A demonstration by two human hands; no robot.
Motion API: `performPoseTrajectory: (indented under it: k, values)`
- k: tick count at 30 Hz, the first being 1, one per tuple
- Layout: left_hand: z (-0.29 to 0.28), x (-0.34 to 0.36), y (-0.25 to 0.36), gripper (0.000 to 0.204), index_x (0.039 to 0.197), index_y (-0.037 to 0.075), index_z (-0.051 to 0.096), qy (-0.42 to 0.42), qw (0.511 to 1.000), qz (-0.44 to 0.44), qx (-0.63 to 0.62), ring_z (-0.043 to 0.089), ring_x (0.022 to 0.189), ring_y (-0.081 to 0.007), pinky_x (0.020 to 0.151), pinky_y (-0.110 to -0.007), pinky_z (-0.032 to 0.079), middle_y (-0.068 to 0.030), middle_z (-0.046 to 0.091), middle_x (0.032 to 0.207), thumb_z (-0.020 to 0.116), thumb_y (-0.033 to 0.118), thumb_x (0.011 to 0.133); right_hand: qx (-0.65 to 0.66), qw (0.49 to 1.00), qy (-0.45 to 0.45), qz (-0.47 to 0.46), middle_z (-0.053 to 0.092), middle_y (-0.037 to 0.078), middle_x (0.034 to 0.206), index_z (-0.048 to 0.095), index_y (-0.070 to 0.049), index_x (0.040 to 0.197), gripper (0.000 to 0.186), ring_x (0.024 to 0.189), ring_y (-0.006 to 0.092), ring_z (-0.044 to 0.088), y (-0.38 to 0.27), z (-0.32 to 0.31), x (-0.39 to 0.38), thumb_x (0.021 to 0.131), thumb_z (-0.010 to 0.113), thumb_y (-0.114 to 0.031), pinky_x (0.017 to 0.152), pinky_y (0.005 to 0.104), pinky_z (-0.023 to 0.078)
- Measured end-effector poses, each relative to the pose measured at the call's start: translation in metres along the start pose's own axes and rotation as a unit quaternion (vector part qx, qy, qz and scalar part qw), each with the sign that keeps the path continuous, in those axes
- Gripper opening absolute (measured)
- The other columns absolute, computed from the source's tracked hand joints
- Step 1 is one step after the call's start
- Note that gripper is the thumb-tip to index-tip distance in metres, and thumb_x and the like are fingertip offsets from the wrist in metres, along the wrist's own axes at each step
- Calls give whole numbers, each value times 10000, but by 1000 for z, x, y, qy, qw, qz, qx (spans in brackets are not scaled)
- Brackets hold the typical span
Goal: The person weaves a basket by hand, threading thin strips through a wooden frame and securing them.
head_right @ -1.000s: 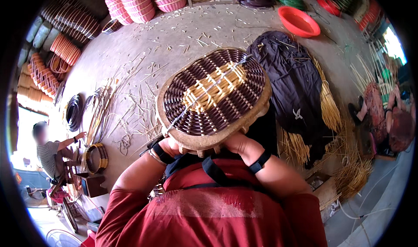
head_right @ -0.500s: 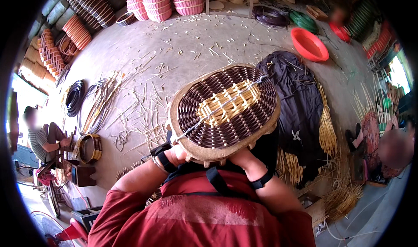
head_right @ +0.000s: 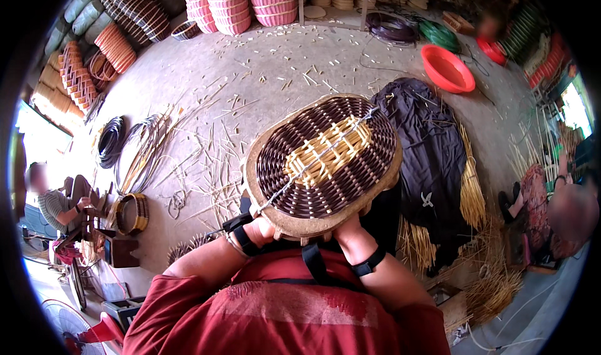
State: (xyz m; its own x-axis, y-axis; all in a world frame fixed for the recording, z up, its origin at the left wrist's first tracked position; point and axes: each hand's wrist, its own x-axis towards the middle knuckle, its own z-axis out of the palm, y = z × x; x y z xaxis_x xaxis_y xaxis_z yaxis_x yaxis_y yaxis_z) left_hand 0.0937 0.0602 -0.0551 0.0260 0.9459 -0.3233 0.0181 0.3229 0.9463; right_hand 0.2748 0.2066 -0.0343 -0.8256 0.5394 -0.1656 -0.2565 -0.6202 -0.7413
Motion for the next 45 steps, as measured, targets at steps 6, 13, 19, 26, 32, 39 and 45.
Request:
performPoseTrajectory:
  k: [6, 13, 19, 26, 32, 39, 45]
  values:
    - [19, -69, -22, 581, 1598, -15, 467, 77, 996, 37, -39, 518, 1436, -301, 1194, -408, 426, -203, 549, 1582, 472, 388, 1179, -10, 996, 16, -83, 552, 100, 1604, 435, -61, 1639, 500, 1443, 241, 541, -14, 23, -1, 1182, 518, -248, 1235, 407, 446]
    - [-165, -132, 38, 517, 1359, -56, 663, 54, 970, 188, -144, 682, 1242, -238, 1133, -402, 510, -156, 727, 1326, 472, 389, 1179, -53, 996, -1, -70, 570, 97, 1581, 456, -59, 1624, 489, 1415, 234, 559, -31, 78, 60, 1176, 528, -241, 1210, 399, 463]
    - [-126, 6, 107, 445, 1344, -28, 692, 244, 906, 117, 326, 707, 1162, -185, 1036, -345, 559, -111, 747, 1313, 507, 341, 1179, -111, 989, -45, -86, 588, 95, 1557, 478, -57, 1610, 477, 1387, 228, 578, -43, 73, 58, 1171, 538, -234, 1184, 392, 479]
    - [-63, 25, 75, 531, 1618, -37, 463, -48, 938, 28, -342, 581, 1448, -257, 1274, -414, 399, -148, 593, 1594, 343, 275, 1205, -183, 981, -4, -72, 609, 91, 1530, 503, -55, 1593, 464, 1355, 221, 599, -107, -25, 42, 1164, 549, -226, 1154, 383, 499]
    - [-104, 71, 34, 425, 1474, -46, 627, -225, 904, -62, -358, 708, 1252, -246, 1133, -432, 553, -175, 698, 1459, 642, 136, 1090, -237, 969, -29, -69, 627, 88, 1507, 525, -53, 1579, 453, 1327, 215, 618, -103, -5, 54, 1159, 559, -219, 1128, 375, 515]
    - [-129, 99, 23, 474, 1431, -35, 665, -325, 883, -59, -333, 730, 1162, -212, 1003, -396, 617, -138, 737, 1388, 792, 38, 980, -315, 943, -72, -74, 648, 85, 1480, 550, -51, 1562, 440, 1295, 207, 639, -99, -25, 16, 1152, 571, -211, 1098, 366, 534]
    - [-102, 64, 102, 403, 1445, -33, 650, -108, 990, -22, -91, 743, 1129, -219, 986, -381, 627, -127, 756, 1336, 707, 68, 1059, -379, 919, -78, -78, 666, 82, 1456, 571, -50, 1548, 429, 1267, 201, 658, -124, -30, 19, 1147, 581, -204, 1072, 358, 551]
